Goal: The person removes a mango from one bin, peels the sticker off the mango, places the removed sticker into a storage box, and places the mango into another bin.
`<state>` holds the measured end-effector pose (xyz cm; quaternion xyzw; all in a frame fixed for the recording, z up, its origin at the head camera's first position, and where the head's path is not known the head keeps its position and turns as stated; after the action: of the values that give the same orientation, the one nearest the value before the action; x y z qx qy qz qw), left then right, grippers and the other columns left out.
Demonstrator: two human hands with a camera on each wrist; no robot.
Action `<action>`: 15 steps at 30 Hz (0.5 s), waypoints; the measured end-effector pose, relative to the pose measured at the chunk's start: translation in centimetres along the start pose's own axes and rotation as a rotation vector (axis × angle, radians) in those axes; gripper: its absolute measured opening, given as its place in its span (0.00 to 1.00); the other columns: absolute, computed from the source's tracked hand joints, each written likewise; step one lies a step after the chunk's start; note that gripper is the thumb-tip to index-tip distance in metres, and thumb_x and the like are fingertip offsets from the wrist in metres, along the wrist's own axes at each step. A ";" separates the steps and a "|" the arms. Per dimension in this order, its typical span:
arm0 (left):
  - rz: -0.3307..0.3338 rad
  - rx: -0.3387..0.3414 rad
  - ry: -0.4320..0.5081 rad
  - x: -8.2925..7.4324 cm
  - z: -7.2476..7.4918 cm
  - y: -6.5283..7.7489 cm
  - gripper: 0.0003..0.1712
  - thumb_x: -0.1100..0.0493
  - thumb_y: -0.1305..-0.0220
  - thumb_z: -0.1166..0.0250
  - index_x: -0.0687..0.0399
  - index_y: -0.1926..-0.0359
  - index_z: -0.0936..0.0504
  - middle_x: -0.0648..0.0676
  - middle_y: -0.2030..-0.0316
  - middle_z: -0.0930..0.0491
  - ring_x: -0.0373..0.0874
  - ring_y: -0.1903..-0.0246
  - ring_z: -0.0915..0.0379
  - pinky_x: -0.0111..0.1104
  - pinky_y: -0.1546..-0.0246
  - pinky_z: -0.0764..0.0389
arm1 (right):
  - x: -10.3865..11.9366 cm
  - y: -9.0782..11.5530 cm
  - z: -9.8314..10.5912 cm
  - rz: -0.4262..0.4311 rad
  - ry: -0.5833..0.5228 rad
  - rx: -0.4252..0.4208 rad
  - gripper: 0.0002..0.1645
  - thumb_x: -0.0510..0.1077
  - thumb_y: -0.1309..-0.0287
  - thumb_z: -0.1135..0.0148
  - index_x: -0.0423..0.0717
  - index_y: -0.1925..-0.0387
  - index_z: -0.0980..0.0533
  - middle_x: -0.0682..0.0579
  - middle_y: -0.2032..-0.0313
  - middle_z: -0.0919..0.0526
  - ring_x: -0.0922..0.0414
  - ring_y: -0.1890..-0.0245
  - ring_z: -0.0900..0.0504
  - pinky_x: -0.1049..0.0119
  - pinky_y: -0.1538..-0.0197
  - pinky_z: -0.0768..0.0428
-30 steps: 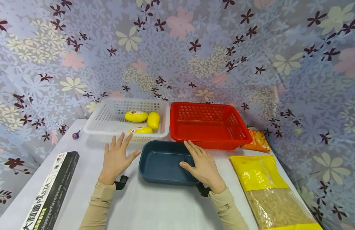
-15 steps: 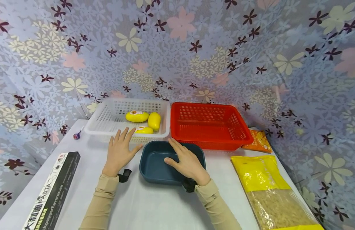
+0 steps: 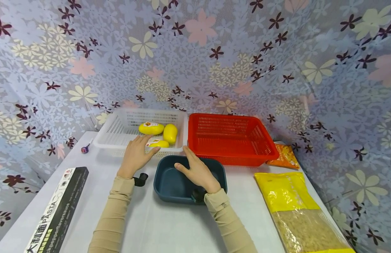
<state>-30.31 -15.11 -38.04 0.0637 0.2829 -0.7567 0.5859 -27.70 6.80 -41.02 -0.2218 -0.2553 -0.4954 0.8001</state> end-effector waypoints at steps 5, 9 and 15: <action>0.009 0.061 0.084 0.6 0.4 -1.6 0.36 0.43 0.32 0.43 0.62 0.32 0.34 0.68 0.36 0.30 0.66 0.36 0.36 0.58 0.36 0.36 | -0.3 -0.7 -0.6 -0.025 -0.013 0.031 0.55 0.75 0.39 0.55 0.50 0.23 0.57 0.50 0.23 0.53 0.46 0.26 0.44 0.44 0.28 0.41; 0.069 0.150 0.160 1.1 0.3 -2.5 0.36 0.42 0.30 0.46 0.59 0.30 0.37 0.67 0.33 0.35 0.66 0.34 0.38 0.57 0.34 0.37 | -0.4 -1.3 -0.8 -0.044 -0.031 0.038 0.54 0.73 0.38 0.54 0.50 0.23 0.58 0.50 0.23 0.56 0.45 0.25 0.47 0.44 0.27 0.43; 0.092 0.197 0.205 1.3 -0.1 -3.8 0.37 0.41 0.30 0.46 0.58 0.29 0.37 0.66 0.32 0.35 0.65 0.34 0.38 0.57 0.34 0.37 | -0.5 -2.3 -1.3 -0.066 -0.047 0.021 0.53 0.68 0.36 0.51 0.48 0.23 0.60 0.49 0.22 0.59 0.46 0.24 0.50 0.45 0.26 0.45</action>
<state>-34.22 -15.59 -37.38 0.2107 0.2627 -0.7428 0.5787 -29.75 5.36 -42.10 -0.2166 -0.2865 -0.5134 0.7793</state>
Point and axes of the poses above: each hand's wrist, its own y-axis away from the middle knuckle, its own z-axis out of the back of the hand, x = y × z, the point moved 5 cm from there along -y, towards the middle knuckle
